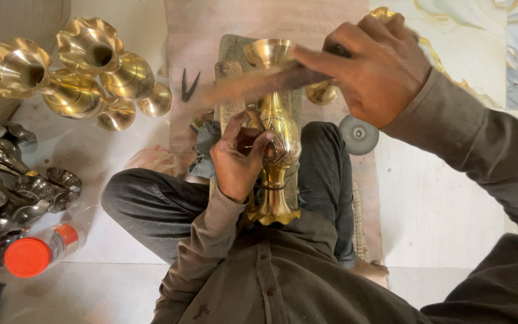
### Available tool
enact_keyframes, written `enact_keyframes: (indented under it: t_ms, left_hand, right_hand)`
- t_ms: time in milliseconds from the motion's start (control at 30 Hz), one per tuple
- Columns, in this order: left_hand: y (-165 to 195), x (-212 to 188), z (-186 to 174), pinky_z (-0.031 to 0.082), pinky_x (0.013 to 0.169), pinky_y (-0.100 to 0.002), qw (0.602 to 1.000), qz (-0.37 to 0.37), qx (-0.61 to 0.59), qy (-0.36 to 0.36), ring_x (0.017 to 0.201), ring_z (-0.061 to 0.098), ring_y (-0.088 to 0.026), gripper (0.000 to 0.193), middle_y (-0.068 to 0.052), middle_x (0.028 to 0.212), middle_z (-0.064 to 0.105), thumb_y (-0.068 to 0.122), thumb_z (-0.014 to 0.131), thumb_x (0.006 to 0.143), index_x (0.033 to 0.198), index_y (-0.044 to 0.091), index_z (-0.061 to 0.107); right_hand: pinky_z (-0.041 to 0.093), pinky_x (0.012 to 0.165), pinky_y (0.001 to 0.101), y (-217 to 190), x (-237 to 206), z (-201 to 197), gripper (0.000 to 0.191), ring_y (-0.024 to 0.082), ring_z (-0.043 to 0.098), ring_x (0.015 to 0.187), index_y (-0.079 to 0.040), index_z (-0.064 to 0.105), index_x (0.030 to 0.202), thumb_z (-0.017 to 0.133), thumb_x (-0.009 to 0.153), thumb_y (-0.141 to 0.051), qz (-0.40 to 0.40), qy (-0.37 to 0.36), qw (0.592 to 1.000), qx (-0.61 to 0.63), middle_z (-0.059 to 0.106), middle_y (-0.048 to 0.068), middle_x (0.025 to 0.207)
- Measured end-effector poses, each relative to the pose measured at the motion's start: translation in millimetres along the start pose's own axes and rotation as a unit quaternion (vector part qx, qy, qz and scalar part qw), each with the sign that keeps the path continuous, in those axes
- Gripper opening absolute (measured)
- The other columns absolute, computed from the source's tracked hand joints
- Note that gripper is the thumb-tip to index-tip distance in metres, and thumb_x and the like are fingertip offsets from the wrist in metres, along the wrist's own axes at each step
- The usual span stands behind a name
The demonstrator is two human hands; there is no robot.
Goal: The person sits on the floor with a brass vase clamped to a wooden board and engraves a decorative pattern into its surface. They hold a chisel against the brass and strike it with a wooden mallet, repositioning the chisel and rotating the vase to work different areas of the design.
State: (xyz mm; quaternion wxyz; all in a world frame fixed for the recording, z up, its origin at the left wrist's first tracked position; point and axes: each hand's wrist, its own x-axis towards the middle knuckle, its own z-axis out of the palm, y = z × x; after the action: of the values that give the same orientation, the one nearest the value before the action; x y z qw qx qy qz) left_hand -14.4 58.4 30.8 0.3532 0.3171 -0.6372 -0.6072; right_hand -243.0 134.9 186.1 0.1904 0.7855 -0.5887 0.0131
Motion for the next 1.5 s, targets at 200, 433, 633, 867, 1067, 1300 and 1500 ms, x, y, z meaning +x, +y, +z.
enact_keyframes:
  t_ms: [200, 433, 633, 867, 1067, 1300, 1500]
  left_hand:
    - [1, -4, -1, 0.061, 0.069, -0.024, 1.000, 0.029, -0.004, -0.007, 0.079, 0.072, -0.007, 0.044, -0.008, 0.091, 0.079, 0.000, 0.078, 0.093, 0.134, -0.001, 0.062]
    - [-6, -2, 0, 0.060, 0.067, -0.024, 0.999, 0.008, -0.038, 0.010, 0.077, 0.072, -0.009, 0.042, -0.010, 0.088, 0.078, 0.003, 0.079, 0.095, 0.132, -0.003, 0.060]
    - [-4, -1, 0, 0.060, 0.067, -0.023, 0.999, 0.013, -0.026, 0.016, 0.078, 0.073, -0.008, 0.045, -0.010, 0.087, 0.076, 0.004, 0.079, 0.094, 0.133, -0.002, 0.058]
    - [0, -2, 2, 0.060, 0.067, -0.024, 0.999, 0.015, 0.017, 0.027, 0.076, 0.074, -0.009, 0.044, -0.010, 0.086, 0.078, 0.004, 0.080, 0.092, 0.131, -0.003, 0.060]
    - [4, 0, 2, 0.059, 0.062, -0.024, 1.000, -0.005, 0.020, 0.020, 0.071, 0.074, -0.008, 0.046, -0.009, 0.085, 0.079, 0.005, 0.080, 0.091, 0.132, -0.002, 0.060]
    - [-5, 0, -2, 0.062, 0.064, -0.023, 0.999, 0.031, 0.003, 0.025, 0.075, 0.075, -0.011, 0.039, -0.010, 0.089, 0.079, 0.003, 0.078, 0.094, 0.129, -0.002, 0.062]
    - [-24, 20, -30, 0.061, 0.073, -0.026, 0.990, 0.058, -0.115, 0.065, 0.086, 0.073, -0.014, 0.041, -0.011, 0.100, 0.075, 0.002, 0.075, 0.098, 0.134, -0.002, 0.055]
  right_hand:
    - [0.052, 0.083, 0.0429, -1, -12, 2, 0.058, 0.023, 0.061, 0.095, -0.023, 0.060, 0.150, 0.066, 0.096, -0.003, -0.008, -0.004, 0.999, -0.037, 0.064, 0.003, 0.111]
    - [0.050, 0.085, 0.0423, 1, -31, 26, 0.055, 0.024, 0.061, 0.098, -0.026, 0.061, 0.152, 0.066, 0.101, -0.008, 0.017, -0.073, 0.993, -0.094, 0.063, 0.006, 0.113]
    - [0.049, 0.082, 0.0427, 7, -24, 28, 0.062, 0.025, 0.057, 0.095, -0.017, 0.060, 0.154, 0.067, 0.095, -0.003, 0.065, -0.042, 0.996, 0.033, 0.061, 0.012, 0.112]
    - [0.052, 0.083, 0.0461, 8, -8, 3, 0.061, 0.027, 0.059, 0.095, -0.024, 0.063, 0.144, 0.066, 0.090, 0.002, -0.006, -0.046, 0.999, -0.023, 0.065, 0.006, 0.113]
    - [0.047, 0.084, 0.0432, -1, -2, -7, 0.052, 0.024, 0.057, 0.095, -0.023, 0.069, 0.140, 0.072, 0.092, -0.005, -0.002, -0.024, 0.996, -0.085, 0.065, 0.002, 0.107]
    - [0.049, 0.087, 0.0427, -4, -23, 3, 0.057, 0.022, 0.057, 0.097, -0.024, 0.069, 0.141, 0.070, 0.087, -0.005, 0.014, -0.023, 0.997, -0.074, 0.065, 0.003, 0.108]
    - [0.054, 0.082, 0.0419, -9, -58, 36, 0.053, 0.027, 0.061, 0.096, -0.012, 0.061, 0.153, 0.066, 0.101, -0.004, 0.151, -0.065, 0.980, 0.114, 0.064, 0.013, 0.116]
